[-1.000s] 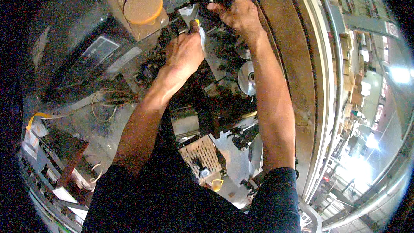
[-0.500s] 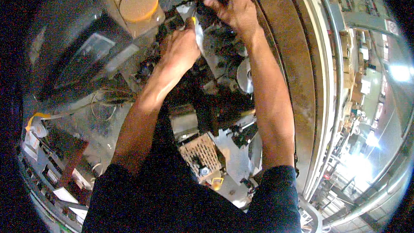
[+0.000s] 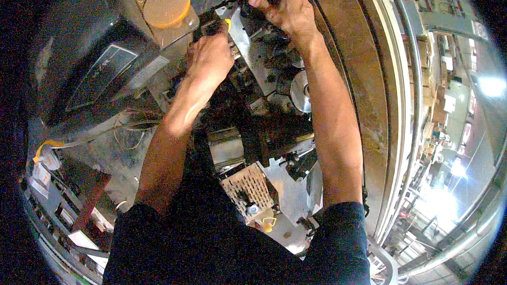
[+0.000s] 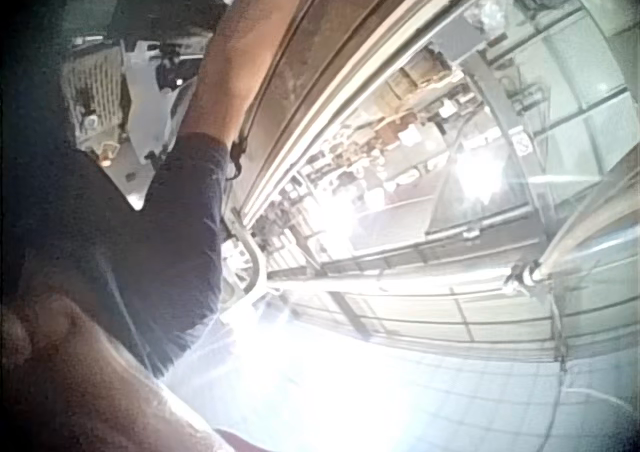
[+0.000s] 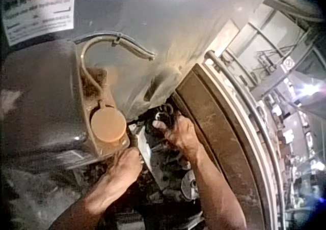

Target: The person performs maintenance on machinery, using a wrench and a screwdriver to adjust metal components before applying liquid from a plastic bottle onto a cloth and wiping one of the machine's rollers.

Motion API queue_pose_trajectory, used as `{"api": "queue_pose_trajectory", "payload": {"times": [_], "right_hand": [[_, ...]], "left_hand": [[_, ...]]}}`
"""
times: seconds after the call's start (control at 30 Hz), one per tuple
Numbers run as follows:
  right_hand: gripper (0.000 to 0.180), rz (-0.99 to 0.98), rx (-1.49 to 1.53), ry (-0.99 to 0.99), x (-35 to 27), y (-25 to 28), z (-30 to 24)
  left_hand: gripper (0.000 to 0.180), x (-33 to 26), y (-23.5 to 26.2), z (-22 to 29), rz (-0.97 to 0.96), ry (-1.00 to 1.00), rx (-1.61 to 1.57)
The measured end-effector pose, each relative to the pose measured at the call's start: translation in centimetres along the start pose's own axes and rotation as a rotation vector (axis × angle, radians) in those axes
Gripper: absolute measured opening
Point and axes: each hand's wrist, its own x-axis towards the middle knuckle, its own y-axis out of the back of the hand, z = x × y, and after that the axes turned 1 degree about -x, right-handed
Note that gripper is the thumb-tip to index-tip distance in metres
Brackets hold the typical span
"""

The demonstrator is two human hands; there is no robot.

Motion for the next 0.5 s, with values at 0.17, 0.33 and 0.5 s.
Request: {"api": "queue_pose_trajectory", "payload": {"times": [0.17,0.33,0.5], "right_hand": [[0.079,0.043,0.104,0.115,-0.3,-0.3,2.5],[0.07,0.077,0.185,0.076,0.0,-0.6,1.5],[0.083,-0.004,0.185,0.066,0.0,0.4,1.5]], "left_hand": [[0.058,-1.6,-0.4,0.8,0.151,0.001,0.002],[0.06,-0.5,-0.7,1.3,-0.004,-0.012,0.009],[0.056,0.1,1.0,1.6,-0.049,-0.06,-0.061]]}}
